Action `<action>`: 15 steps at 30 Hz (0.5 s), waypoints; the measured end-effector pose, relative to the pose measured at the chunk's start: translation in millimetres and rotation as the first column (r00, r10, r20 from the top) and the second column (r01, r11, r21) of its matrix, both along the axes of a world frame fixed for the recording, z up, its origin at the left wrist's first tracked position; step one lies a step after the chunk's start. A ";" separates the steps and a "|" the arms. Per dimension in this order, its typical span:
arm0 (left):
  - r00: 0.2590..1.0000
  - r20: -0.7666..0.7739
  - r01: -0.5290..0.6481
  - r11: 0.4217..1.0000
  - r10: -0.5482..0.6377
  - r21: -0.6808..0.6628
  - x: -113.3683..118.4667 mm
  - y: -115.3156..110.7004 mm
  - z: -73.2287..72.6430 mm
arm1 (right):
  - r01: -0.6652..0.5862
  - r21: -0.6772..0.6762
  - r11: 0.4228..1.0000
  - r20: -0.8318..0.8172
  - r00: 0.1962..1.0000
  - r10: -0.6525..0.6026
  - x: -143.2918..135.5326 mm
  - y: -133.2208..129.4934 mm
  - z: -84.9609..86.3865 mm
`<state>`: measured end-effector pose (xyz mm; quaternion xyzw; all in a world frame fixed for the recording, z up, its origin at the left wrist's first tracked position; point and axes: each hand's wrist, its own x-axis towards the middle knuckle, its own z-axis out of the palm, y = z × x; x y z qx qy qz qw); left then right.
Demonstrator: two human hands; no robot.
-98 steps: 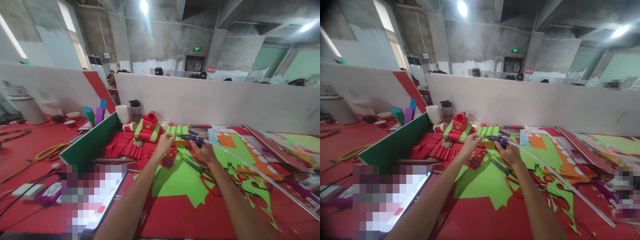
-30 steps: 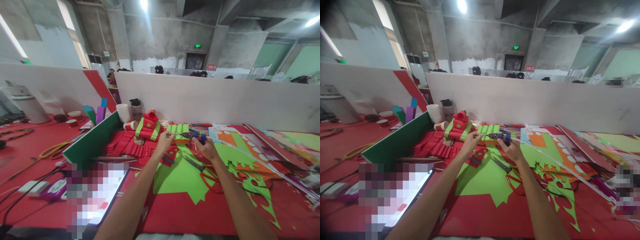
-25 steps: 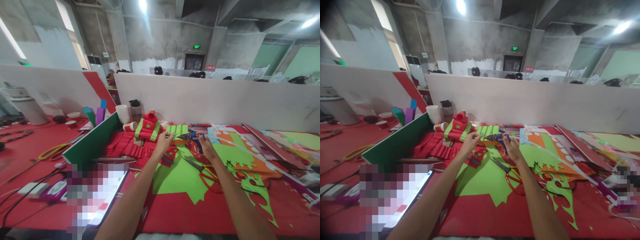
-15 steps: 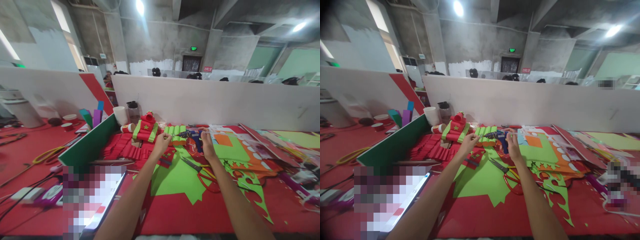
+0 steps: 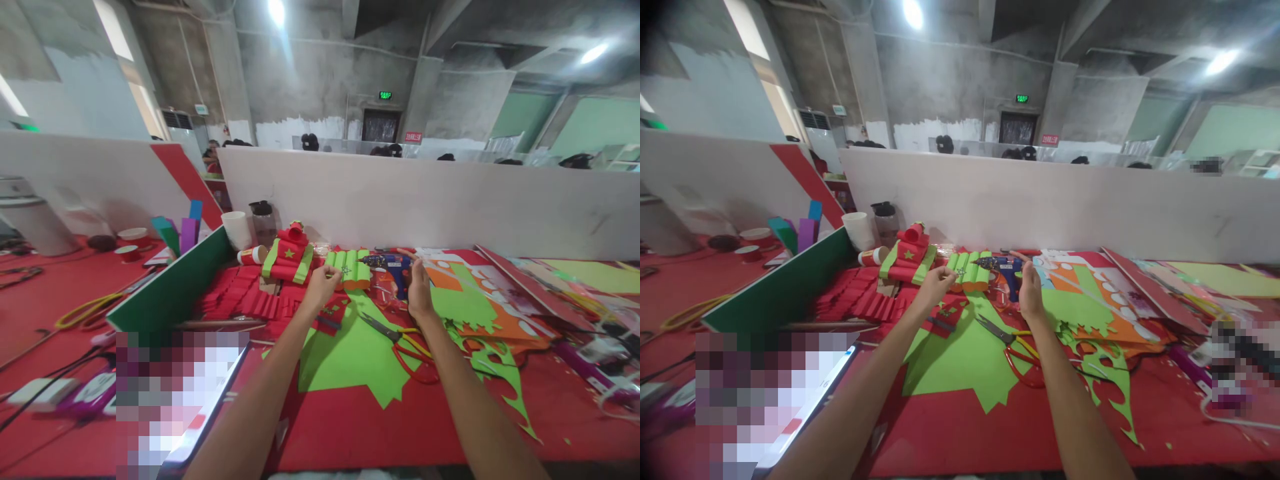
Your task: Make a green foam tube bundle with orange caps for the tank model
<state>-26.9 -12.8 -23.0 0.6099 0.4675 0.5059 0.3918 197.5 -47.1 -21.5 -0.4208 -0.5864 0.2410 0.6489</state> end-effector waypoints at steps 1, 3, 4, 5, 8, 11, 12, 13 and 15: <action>1.000 -0.007 -0.002 1.000 0.002 0.005 0.0 0.6 -0.6 | -0.010 -0.002 1.000 -0.065 0.998 0.009 0.3 0.2 -0.1; 1.000 -0.006 -0.003 1.000 0.003 0.017 0.1 1.9 -2.0 | -0.041 -0.038 0.998 -0.156 0.987 0.035 0.0 0.0 -0.9; 1.000 0.001 -0.001 1.000 0.001 0.021 0.2 2.7 -2.8 | -0.065 -0.061 0.996 -0.168 0.984 0.054 -0.5 -0.4 -1.3; 1.000 0.007 0.002 1.000 -0.002 0.025 0.2 3.4 -3.6 | -0.085 -0.083 0.993 -0.167 0.983 0.071 -1.1 -1.2 -1.6; 1.000 0.013 0.017 0.999 -0.017 0.041 0.2 4.8 -5.1 | -0.090 -0.122 0.988 -0.115 0.990 0.076 -3.9 -4.7 -0.5; 1.000 0.009 0.027 0.998 -0.027 0.050 0.1 4.5 -4.9 | -0.052 -0.142 0.988 -0.020 0.999 0.050 -6.9 -9.4 3.6; 1.000 0.008 0.029 0.998 -0.029 0.050 0.1 3.9 -4.5 | -0.039 -0.145 0.989 0.013 0.999 0.042 -7.8 -10.7 5.0; 1.000 0.004 0.029 0.998 -0.029 0.051 0.1 3.3 -4.0 | -0.032 -0.145 0.989 0.049 0.998 0.039 -8.4 -11.8 6.3; 1.000 -0.003 0.026 0.998 -0.026 0.055 0.2 2.0 -3.0 | -0.032 -0.133 0.991 0.116 0.992 0.048 -8.9 -12.8 7.5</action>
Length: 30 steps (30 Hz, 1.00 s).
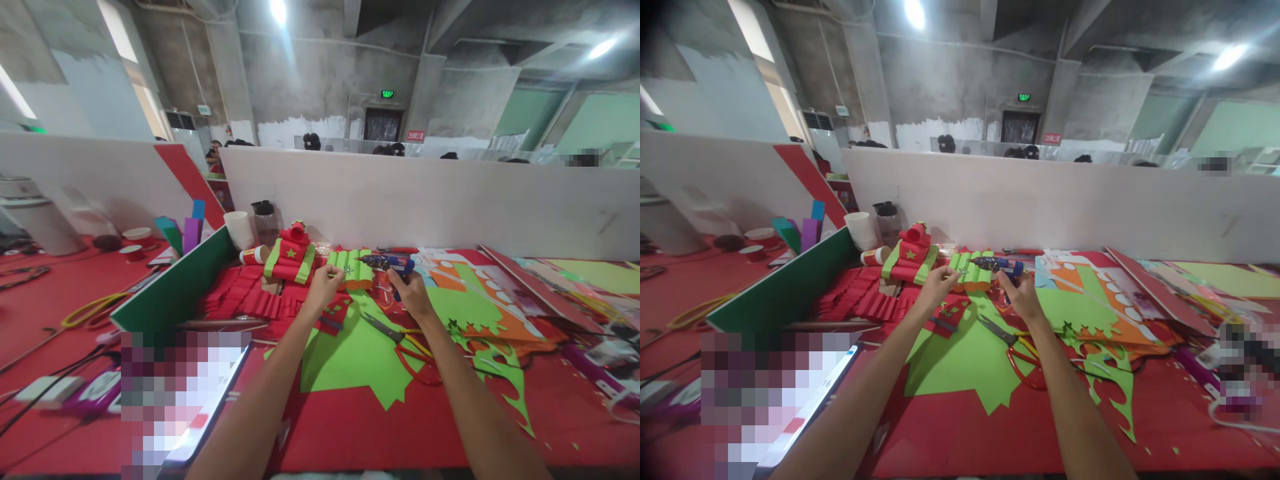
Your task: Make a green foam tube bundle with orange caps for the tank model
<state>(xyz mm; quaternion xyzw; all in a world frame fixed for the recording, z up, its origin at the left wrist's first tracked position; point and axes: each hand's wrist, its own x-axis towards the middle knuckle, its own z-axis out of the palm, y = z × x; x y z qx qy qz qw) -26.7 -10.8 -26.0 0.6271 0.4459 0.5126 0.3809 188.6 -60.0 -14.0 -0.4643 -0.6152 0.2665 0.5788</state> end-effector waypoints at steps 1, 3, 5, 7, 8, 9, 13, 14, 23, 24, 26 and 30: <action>1.000 0.001 -0.002 1.000 0.002 0.003 0.1 -0.4 0.4 | -0.012 0.007 1.000 0.028 1.000 0.012 0.1 0.0 -0.1; 1.000 0.008 -0.005 1.000 0.005 0.004 0.3 -0.8 0.7 | -0.028 0.011 1.000 0.072 0.997 0.027 0.7 0.7 -1.4; 1.000 0.017 -0.008 1.000 0.008 -0.001 0.6 -0.6 0.7 | -0.008 0.002 1.000 0.128 0.992 0.008 1.4 1.5 -2.8; 1.000 0.012 -0.011 1.000 0.011 -0.004 0.8 -0.4 0.6 | 0.037 0.014 0.999 0.215 0.976 -0.039 1.3 1.5 -3.2; 1.000 0.006 -0.011 1.000 0.011 -0.005 0.9 -0.5 0.6 | 0.054 0.028 0.998 0.260 0.964 -0.059 0.9 1.1 -2.8; 1.000 -0.002 -0.011 1.000 0.011 -0.005 1.0 -0.6 0.8 | 0.062 0.042 0.997 0.299 0.952 -0.072 0.2 0.5 -2.3; 1.000 -0.020 -0.016 1.000 0.016 -0.002 1.2 -2.0 2.0 | 0.085 0.080 0.993 0.369 0.923 -0.109 -3.0 -2.3 -0.1; 1.000 -0.022 -0.021 1.000 0.021 0.001 1.2 -2.4 2.3 | 0.103 0.092 0.990 0.381 0.915 -0.131 -3.4 -2.7 0.1; 0.999 -0.037 -0.032 0.999 0.033 0.019 1.0 -3.6 2.9 | 0.154 0.138 0.978 0.549 0.811 -0.205 -2.3 -5.4 2.2; 0.999 -0.038 -0.033 0.999 0.034 0.018 1.1 -3.4 2.9 | 0.151 0.144 0.978 0.557 0.805 -0.206 -2.6 -5.4 2.3; 0.999 -0.040 -0.031 0.999 0.032 0.019 1.3 -3.1 2.9 | 0.142 0.156 0.977 0.568 0.797 -0.206 -3.3 -5.2 2.1; 0.999 -0.040 -0.026 0.999 0.028 0.037 1.4 -3.5 3.1 | 0.146 0.169 0.975 0.581 0.784 -0.219 -3.4 -4.9 1.6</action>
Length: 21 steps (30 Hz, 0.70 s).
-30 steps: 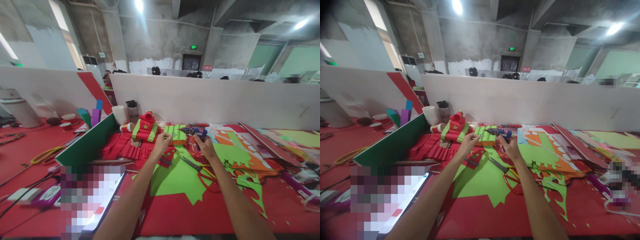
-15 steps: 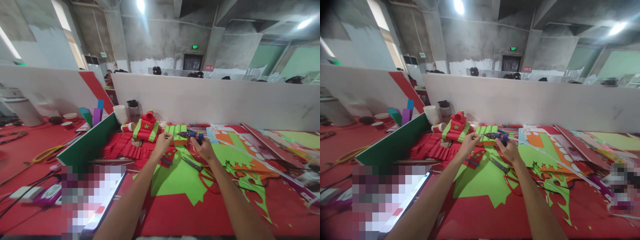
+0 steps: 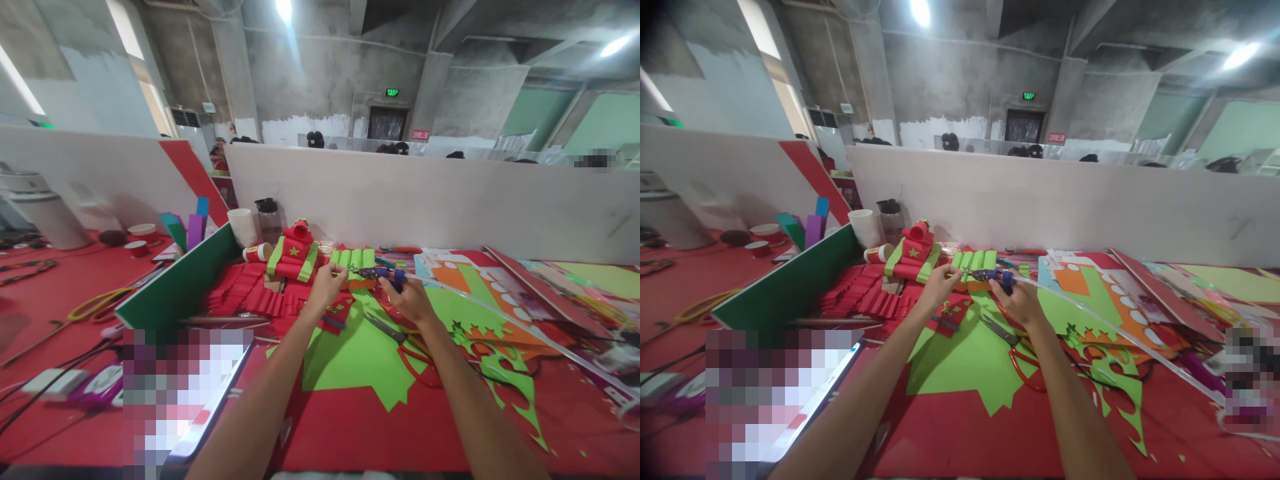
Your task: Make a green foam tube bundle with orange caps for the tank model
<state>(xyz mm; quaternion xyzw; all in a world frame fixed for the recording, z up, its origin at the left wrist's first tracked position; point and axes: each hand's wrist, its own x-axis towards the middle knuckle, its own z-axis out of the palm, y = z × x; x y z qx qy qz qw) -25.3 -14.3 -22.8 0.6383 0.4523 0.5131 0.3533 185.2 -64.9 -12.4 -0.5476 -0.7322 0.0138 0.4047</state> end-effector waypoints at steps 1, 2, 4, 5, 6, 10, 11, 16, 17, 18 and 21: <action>1.000 -0.002 -0.001 1.000 0.001 0.002 0.0 -0.3 0.1 | 0.004 0.003 1.000 0.003 1.000 -0.004 0.1 -0.1 -0.1; 1.000 -0.005 -0.002 1.000 0.002 0.002 0.0 -0.7 0.3 | 0.006 0.007 1.000 0.006 1.000 -0.006 0.3 -0.1 -0.3; 1.000 -0.005 -0.003 1.000 0.003 0.000 0.0 -1.5 0.7 | 0.010 0.014 1.000 0.011 1.000 -0.011 0.6 -0.3 -0.5; 1.000 -0.002 -0.002 1.000 0.002 -0.001 0.0 -1.8 1.0 | 0.012 0.017 1.000 0.013 1.000 -0.013 0.7 -0.3 -0.6; 1.000 0.002 -0.002 1.000 0.002 -0.002 0.0 -2.0 1.2 | 0.013 0.020 1.000 0.017 1.000 -0.013 0.7 -0.2 -0.7; 1.000 0.002 0.001 1.000 -0.001 -0.006 0.3 -2.7 2.5 | 0.010 0.041 0.999 0.039 0.999 -0.011 0.8 0.4 -0.8; 1.000 -0.003 0.001 1.000 -0.001 -0.008 0.3 -2.9 2.7 | 0.013 0.047 0.999 0.044 0.999 -0.015 0.7 0.4 -0.9; 1.000 -0.024 0.004 1.000 -0.004 -0.003 0.3 -3.5 2.9 | 0.025 0.053 0.998 0.050 0.998 -0.027 0.3 0.5 -1.8; 1.000 -0.024 0.005 1.000 -0.005 -0.003 0.4 -3.4 2.6 | 0.023 0.056 0.998 0.050 0.998 -0.026 0.3 0.6 -2.1; 1.000 -0.023 0.008 1.000 -0.008 -0.006 0.5 -3.2 2.2 | 0.023 0.061 0.998 0.051 0.998 -0.026 0.2 0.8 -2.4; 1.000 -0.018 0.012 1.000 -0.012 -0.022 1.1 -2.3 1.0 | 0.026 0.076 0.997 0.060 0.998 -0.030 0.0 1.5 -3.0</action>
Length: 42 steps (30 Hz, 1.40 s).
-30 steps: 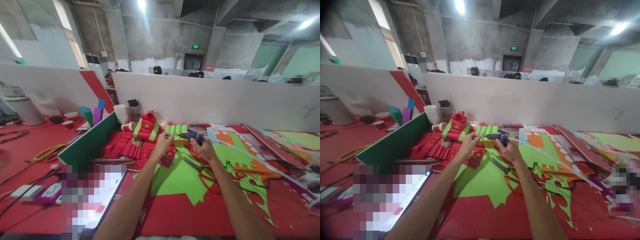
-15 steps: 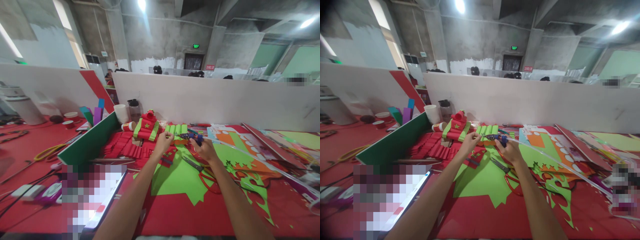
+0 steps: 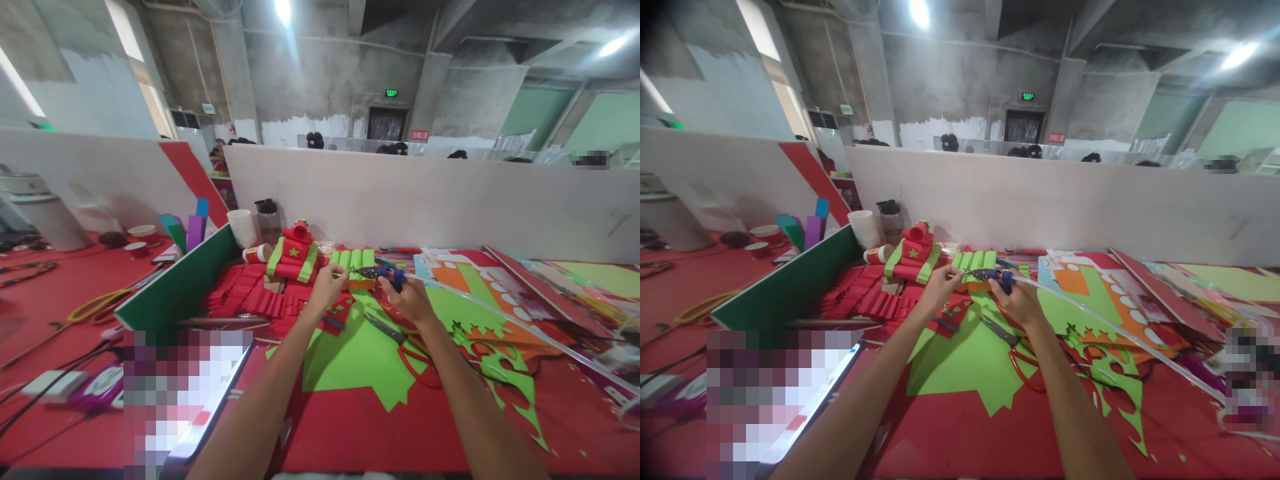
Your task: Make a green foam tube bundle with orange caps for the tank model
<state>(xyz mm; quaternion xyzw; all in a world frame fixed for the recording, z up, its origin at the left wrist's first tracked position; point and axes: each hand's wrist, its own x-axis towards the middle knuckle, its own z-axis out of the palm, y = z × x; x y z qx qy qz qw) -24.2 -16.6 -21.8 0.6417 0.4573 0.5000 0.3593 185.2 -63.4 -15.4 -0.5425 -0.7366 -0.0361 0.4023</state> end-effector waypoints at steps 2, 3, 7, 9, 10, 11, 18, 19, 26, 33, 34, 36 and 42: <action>1.000 0.003 0.001 1.000 -0.001 -0.013 0.5 0.4 -0.6 | 0.002 0.000 1.000 -0.004 1.000 -0.002 0.0 0.4 -0.3; 1.000 0.006 0.006 1.000 -0.006 -0.018 0.7 0.5 -0.8 | 0.003 -0.002 1.000 -0.010 1.000 -0.003 0.0 0.6 -0.4; 1.000 0.005 0.026 0.999 -0.026 -0.025 1.7 0.8 -1.7 | 0.007 -0.006 1.000 -0.011 1.000 -0.007 0.1 0.8 -0.5; 1.000 -0.003 0.019 0.999 -0.019 -0.027 2.2 1.5 -2.8 | 0.005 -0.006 1.000 -0.006 1.000 -0.005 -0.2 0.7 -0.1; 1.000 -0.007 0.015 1.000 -0.016 -0.027 2.4 1.9 -3.5 | 0.004 -0.007 1.000 -0.006 1.000 -0.004 -0.4 0.6 0.2; 1.000 -0.013 0.012 1.000 -0.013 -0.026 2.6 2.5 -4.2 | 0.003 -0.006 1.000 -0.008 1.000 -0.004 -0.6 0.5 0.6; 0.997 -0.072 -0.007 1.000 0.007 -0.004 3.1 3.7 -6.4 | 0.019 -0.015 1.000 0.000 1.000 -0.019 -1.6 -0.1 1.3; 0.997 -0.077 -0.005 1.000 0.005 0.003 3.1 3.6 -6.3 | 0.022 -0.015 1.000 0.000 1.000 -0.022 -1.5 0.2 1.0; 0.996 -0.088 -0.021 1.000 0.023 0.020 2.9 4.3 -8.4 | 0.016 -0.003 1.000 0.001 1.000 -0.016 -1.0 1.3 -0.2; 0.999 -0.038 -0.009 1.000 0.009 0.003 0.5 5.0 -7.7 | 0.009 0.000 1.000 0.006 1.000 -0.009 0.6 1.5 -0.6; 0.999 -0.031 -0.006 1.000 0.006 -0.003 0.4 4.2 -6.4 | 0.008 0.001 1.000 0.008 1.000 -0.008 0.8 1.8 -0.8; 1.000 -0.017 -0.005 1.000 0.005 -0.012 0.3 2.3 -3.5 | 0.004 0.004 1.000 0.006 1.000 -0.004 1.1 2.2 -1.0; 1.000 0.000 -0.011 1.000 0.011 -0.017 0.3 -0.7 0.2 | 0.003 -0.011 1.000 0.000 1.000 -0.003 0.9 1.2 0.1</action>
